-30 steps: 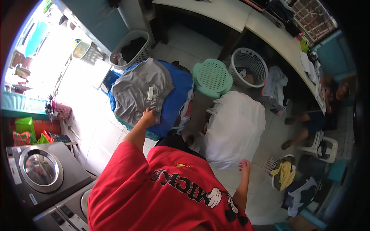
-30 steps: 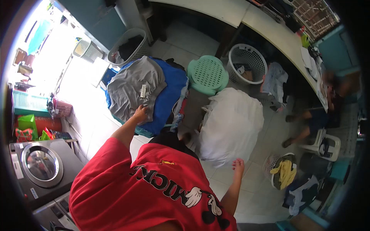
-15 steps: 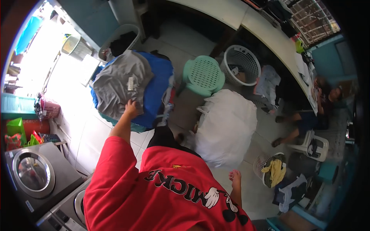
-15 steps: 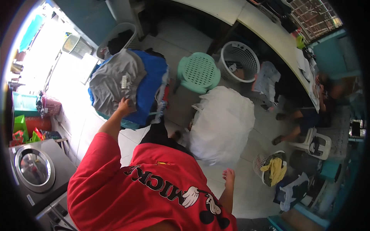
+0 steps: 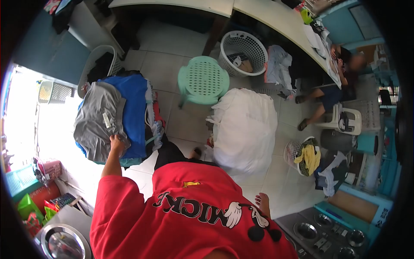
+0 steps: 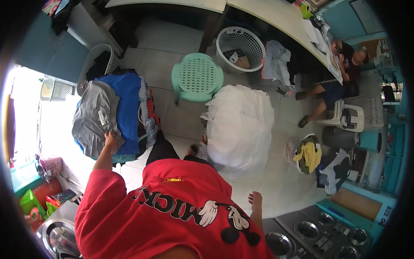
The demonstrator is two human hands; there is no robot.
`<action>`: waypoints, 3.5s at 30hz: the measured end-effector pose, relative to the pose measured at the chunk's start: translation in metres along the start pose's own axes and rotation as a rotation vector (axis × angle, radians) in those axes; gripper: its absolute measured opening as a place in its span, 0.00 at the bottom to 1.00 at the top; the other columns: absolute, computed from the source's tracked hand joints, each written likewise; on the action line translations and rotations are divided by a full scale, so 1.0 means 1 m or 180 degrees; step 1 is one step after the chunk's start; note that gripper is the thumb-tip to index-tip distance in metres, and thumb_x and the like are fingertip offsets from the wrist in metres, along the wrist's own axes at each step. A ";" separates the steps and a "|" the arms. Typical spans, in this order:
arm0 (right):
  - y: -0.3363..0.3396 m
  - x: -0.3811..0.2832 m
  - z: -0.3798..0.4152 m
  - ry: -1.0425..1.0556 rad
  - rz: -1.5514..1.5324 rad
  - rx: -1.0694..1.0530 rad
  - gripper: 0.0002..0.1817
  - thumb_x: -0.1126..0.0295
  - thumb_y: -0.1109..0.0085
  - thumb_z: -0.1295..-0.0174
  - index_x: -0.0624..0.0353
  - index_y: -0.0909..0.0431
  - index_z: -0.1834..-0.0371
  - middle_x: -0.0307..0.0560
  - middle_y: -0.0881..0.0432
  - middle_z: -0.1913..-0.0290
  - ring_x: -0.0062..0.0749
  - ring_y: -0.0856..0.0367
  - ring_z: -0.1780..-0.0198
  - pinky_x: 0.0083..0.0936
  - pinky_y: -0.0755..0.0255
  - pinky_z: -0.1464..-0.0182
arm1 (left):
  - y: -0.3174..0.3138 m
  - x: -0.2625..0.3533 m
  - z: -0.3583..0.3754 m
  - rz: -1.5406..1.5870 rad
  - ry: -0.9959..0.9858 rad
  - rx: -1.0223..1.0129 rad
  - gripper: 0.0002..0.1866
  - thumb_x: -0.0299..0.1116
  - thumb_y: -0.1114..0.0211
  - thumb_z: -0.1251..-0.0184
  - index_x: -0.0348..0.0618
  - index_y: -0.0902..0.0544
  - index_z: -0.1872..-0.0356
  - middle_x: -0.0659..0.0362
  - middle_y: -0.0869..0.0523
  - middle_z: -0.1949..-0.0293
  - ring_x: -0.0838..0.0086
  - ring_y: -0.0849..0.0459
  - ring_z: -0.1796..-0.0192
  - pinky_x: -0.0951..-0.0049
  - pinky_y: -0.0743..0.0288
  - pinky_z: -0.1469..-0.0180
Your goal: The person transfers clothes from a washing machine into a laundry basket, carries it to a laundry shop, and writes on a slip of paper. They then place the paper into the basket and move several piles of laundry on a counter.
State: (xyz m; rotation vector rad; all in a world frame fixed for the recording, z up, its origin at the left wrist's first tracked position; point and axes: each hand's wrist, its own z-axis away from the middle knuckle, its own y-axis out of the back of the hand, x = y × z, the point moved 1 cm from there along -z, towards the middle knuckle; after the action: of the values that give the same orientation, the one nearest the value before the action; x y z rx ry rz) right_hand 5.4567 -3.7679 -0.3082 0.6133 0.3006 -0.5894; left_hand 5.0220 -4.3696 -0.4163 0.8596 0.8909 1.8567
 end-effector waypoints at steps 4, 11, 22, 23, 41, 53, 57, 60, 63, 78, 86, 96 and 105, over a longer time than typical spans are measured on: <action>-0.069 -0.025 -0.004 -0.0018 0.0008 -0.0173 0.12 0.63 0.55 0.47 0.53 0.34 0.61 0.43 0.26 0.70 0.27 0.28 0.73 0.23 0.35 0.73 | -0.022 -0.022 -0.027 -0.0290 -0.0115 -0.0216 0.25 0.36 0.37 0.59 0.42 0.33 0.57 0.46 0.43 0.49 0.50 0.32 0.52 0.61 0.34 0.50; -0.220 -0.119 -0.001 0.0516 0.0603 -0.0849 0.13 0.60 0.54 0.47 0.55 0.32 0.62 0.40 0.25 0.72 0.23 0.29 0.73 0.19 0.35 0.74 | 0.005 0.018 -0.014 0.0017 0.0526 -0.0659 0.32 0.41 0.41 0.59 0.39 0.38 0.50 0.41 0.49 0.46 0.46 0.39 0.46 0.60 0.41 0.45; -0.220 -0.179 -0.041 0.2590 0.1790 -0.0165 0.09 0.72 0.52 0.52 0.58 0.29 0.66 0.48 0.27 0.67 0.38 0.28 0.65 0.28 0.33 0.64 | -0.003 -0.013 -0.068 -0.1251 0.0259 -0.2182 0.33 0.50 0.51 0.53 0.31 0.33 0.52 0.47 0.24 0.59 0.55 0.29 0.53 0.62 0.45 0.45; -0.214 -0.187 -0.049 0.2569 0.1733 -0.0155 0.09 0.72 0.52 0.52 0.58 0.29 0.66 0.48 0.27 0.67 0.38 0.28 0.65 0.28 0.33 0.64 | -0.005 -0.016 -0.077 -0.1466 0.0046 -0.2234 0.31 0.49 0.52 0.53 0.32 0.32 0.53 0.47 0.24 0.60 0.55 0.28 0.53 0.61 0.44 0.45; -0.314 -0.356 -0.195 0.3427 0.3577 -0.0103 0.22 0.61 0.47 0.55 0.44 0.31 0.53 0.50 0.45 0.41 0.45 0.55 0.37 0.55 0.62 0.43 | -0.087 0.442 -0.037 -0.0459 -0.2953 -0.1229 0.23 0.28 0.43 0.56 0.41 0.34 0.54 0.49 0.39 0.47 0.54 0.37 0.47 0.64 0.40 0.47; -0.365 -0.389 -0.277 0.2573 0.3986 -0.0074 0.27 0.50 0.52 0.57 0.45 0.31 0.52 0.51 0.42 0.42 0.50 0.57 0.38 0.59 0.70 0.44 | -0.169 0.505 -0.085 -0.1892 -0.1949 -0.0917 0.58 0.36 0.27 0.75 0.51 0.59 0.39 0.47 0.70 0.39 0.42 0.65 0.39 0.50 0.37 0.50; -0.370 -0.385 -0.287 0.2067 0.4460 -0.0124 0.28 0.48 0.54 0.56 0.43 0.32 0.49 0.51 0.40 0.44 0.52 0.56 0.38 0.61 0.72 0.45 | -0.173 0.494 -0.089 -0.1827 -0.2300 -0.0596 0.59 0.35 0.26 0.76 0.50 0.58 0.39 0.48 0.70 0.38 0.43 0.66 0.38 0.49 0.30 0.58; -0.363 -0.384 -0.289 0.2118 0.4352 -0.0119 0.28 0.48 0.54 0.57 0.43 0.32 0.50 0.51 0.39 0.44 0.53 0.56 0.38 0.61 0.72 0.45 | -0.174 0.496 -0.089 -0.1975 -0.2203 -0.0607 0.59 0.36 0.27 0.75 0.51 0.59 0.39 0.48 0.70 0.38 0.43 0.66 0.39 0.52 0.28 0.58; -0.348 -0.378 -0.292 0.2071 0.4243 -0.0131 0.27 0.48 0.53 0.57 0.43 0.30 0.51 0.51 0.38 0.45 0.52 0.56 0.38 0.61 0.72 0.45 | -0.173 0.500 -0.088 -0.2091 -0.2094 -0.0655 0.59 0.37 0.27 0.75 0.51 0.60 0.39 0.48 0.71 0.39 0.43 0.66 0.39 0.54 0.28 0.58; -0.262 -0.290 -0.294 0.2351 0.3634 -0.0018 0.27 0.49 0.52 0.57 0.47 0.30 0.53 0.46 0.37 0.45 0.42 0.51 0.38 0.56 0.69 0.42 | -0.166 0.502 -0.086 -0.2037 -0.1973 -0.0825 0.59 0.37 0.28 0.72 0.53 0.62 0.39 0.49 0.72 0.38 0.44 0.67 0.38 0.56 0.31 0.54; -0.225 -0.307 -0.241 0.2934 0.3346 0.0508 0.20 0.70 0.48 0.57 0.54 0.31 0.56 0.48 0.40 0.45 0.41 0.48 0.40 0.46 0.55 0.42 | -0.159 0.484 -0.102 -0.1955 -0.1755 -0.1098 0.51 0.39 0.34 0.64 0.54 0.58 0.39 0.50 0.67 0.38 0.44 0.58 0.39 0.53 0.31 0.57; -0.199 -0.245 -0.240 0.1929 0.2871 -0.0392 0.21 0.64 0.43 0.59 0.47 0.28 0.57 0.52 0.47 0.40 0.49 0.46 0.41 0.38 0.41 0.47 | -0.084 0.458 -0.142 0.1303 -0.0143 -0.1737 0.24 0.37 0.45 0.51 0.43 0.34 0.50 0.54 0.27 0.57 0.70 0.27 0.58 0.67 0.30 0.65; -0.160 -0.321 -0.365 0.0295 0.1208 -0.2080 0.15 0.61 0.57 0.47 0.57 0.28 0.62 0.48 0.26 0.61 0.40 0.29 0.59 0.32 0.33 0.61 | -0.080 0.489 -0.104 0.2174 0.1128 -0.1508 0.25 0.35 0.46 0.50 0.46 0.38 0.47 0.57 0.27 0.57 0.72 0.28 0.57 0.62 0.34 0.60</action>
State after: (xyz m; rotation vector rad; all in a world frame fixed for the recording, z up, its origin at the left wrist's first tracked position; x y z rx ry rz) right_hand 5.0716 -3.5121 -0.5283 0.0562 0.4263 -0.0768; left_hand 4.7856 -3.9221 -0.4371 0.5722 0.3205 2.7291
